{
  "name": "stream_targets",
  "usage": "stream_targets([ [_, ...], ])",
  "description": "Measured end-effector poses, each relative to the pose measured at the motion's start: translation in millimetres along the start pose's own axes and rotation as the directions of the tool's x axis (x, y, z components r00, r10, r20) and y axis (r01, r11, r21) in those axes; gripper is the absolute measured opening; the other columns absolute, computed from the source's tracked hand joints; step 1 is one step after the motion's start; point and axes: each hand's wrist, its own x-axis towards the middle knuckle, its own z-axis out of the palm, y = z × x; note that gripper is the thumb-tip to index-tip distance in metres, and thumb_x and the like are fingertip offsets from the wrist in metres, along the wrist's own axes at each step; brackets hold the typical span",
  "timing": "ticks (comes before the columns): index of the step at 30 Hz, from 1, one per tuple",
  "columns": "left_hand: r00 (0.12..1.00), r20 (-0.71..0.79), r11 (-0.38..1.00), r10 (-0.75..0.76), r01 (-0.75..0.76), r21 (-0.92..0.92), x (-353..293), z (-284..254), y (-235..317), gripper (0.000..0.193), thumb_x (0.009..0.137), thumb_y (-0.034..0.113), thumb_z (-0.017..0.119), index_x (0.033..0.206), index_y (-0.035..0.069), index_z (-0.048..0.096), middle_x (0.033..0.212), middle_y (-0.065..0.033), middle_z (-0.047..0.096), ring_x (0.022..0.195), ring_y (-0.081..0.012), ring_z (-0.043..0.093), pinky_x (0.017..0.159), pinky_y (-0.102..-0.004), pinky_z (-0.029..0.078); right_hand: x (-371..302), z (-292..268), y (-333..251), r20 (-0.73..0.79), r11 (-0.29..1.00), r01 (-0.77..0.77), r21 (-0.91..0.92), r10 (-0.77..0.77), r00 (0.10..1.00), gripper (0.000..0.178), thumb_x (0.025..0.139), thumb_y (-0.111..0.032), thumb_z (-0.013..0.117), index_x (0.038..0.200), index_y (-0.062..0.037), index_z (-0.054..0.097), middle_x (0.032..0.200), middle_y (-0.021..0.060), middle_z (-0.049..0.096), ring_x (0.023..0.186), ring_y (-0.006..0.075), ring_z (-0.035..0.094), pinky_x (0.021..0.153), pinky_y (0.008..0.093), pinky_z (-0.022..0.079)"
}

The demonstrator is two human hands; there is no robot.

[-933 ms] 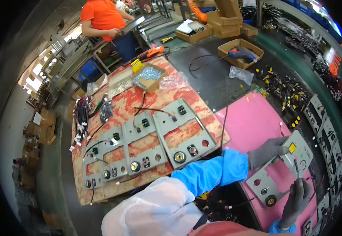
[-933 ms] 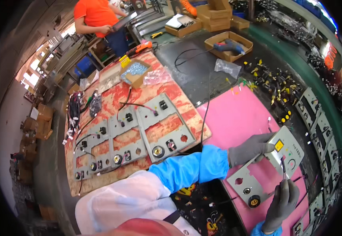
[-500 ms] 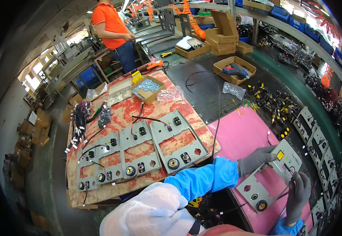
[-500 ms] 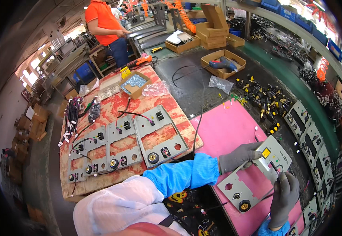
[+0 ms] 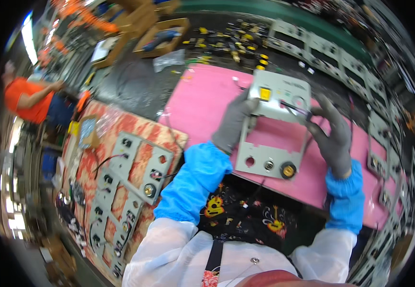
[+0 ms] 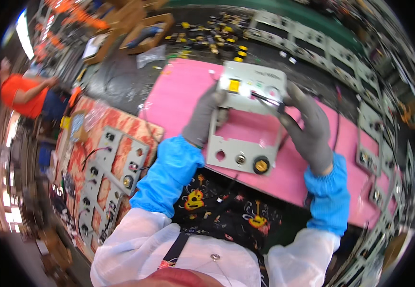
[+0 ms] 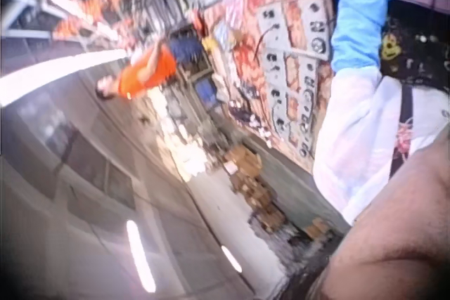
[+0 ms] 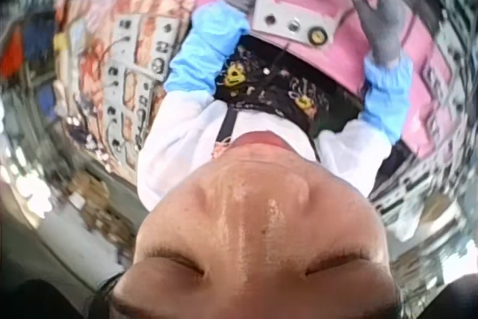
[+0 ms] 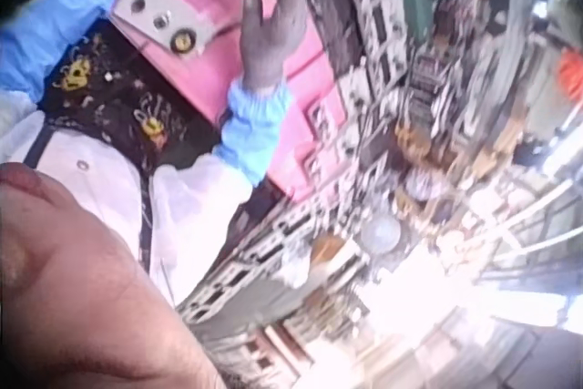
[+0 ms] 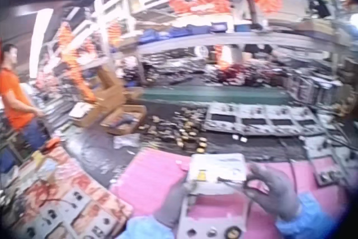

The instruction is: The person assembles and wires components onto an electronic control panel, attaching switches and dials with a wrench and screwdriver.

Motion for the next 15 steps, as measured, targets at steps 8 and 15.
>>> stream_targets([
  [8,0.992,0.121,1.0,0.03,-0.029,-0.011,-9.9,2.2,-1.3,0.06,0.093,0.03,0.052,0.145,0.007,0.034,0.076,0.0026,0.052,0.052,-0.0007,0.04,0.043,-0.0153,0.032,3.8,7.9,-8.2,0.021,0.999,0.04,0.013,-0.04,0.999,0.079,0.07,0.008,0.071,0.141,-0.006,0.04,0.114,0.0118,0.064,0.093,0.0237,0.067,0.079,0.0335,0.054],
  [15,0.988,0.14,0.997,0.073,-0.077,0.028,-13.7,4.2,2.6,0.064,0.093,0.033,0.054,0.147,0.007,0.031,0.081,0.003,0.052,0.054,-0.0008,0.039,0.045,-0.0158,0.032,28.7,22.8,-9.7,0.11,0.997,0.041,-0.065,-0.034,0.993,0.074,0.074,0.001,0.069,0.14,-0.0157,0.043,0.096,0.0083,0.067,0.086,0.0283,0.065,0.075,0.0383,0.053],
])
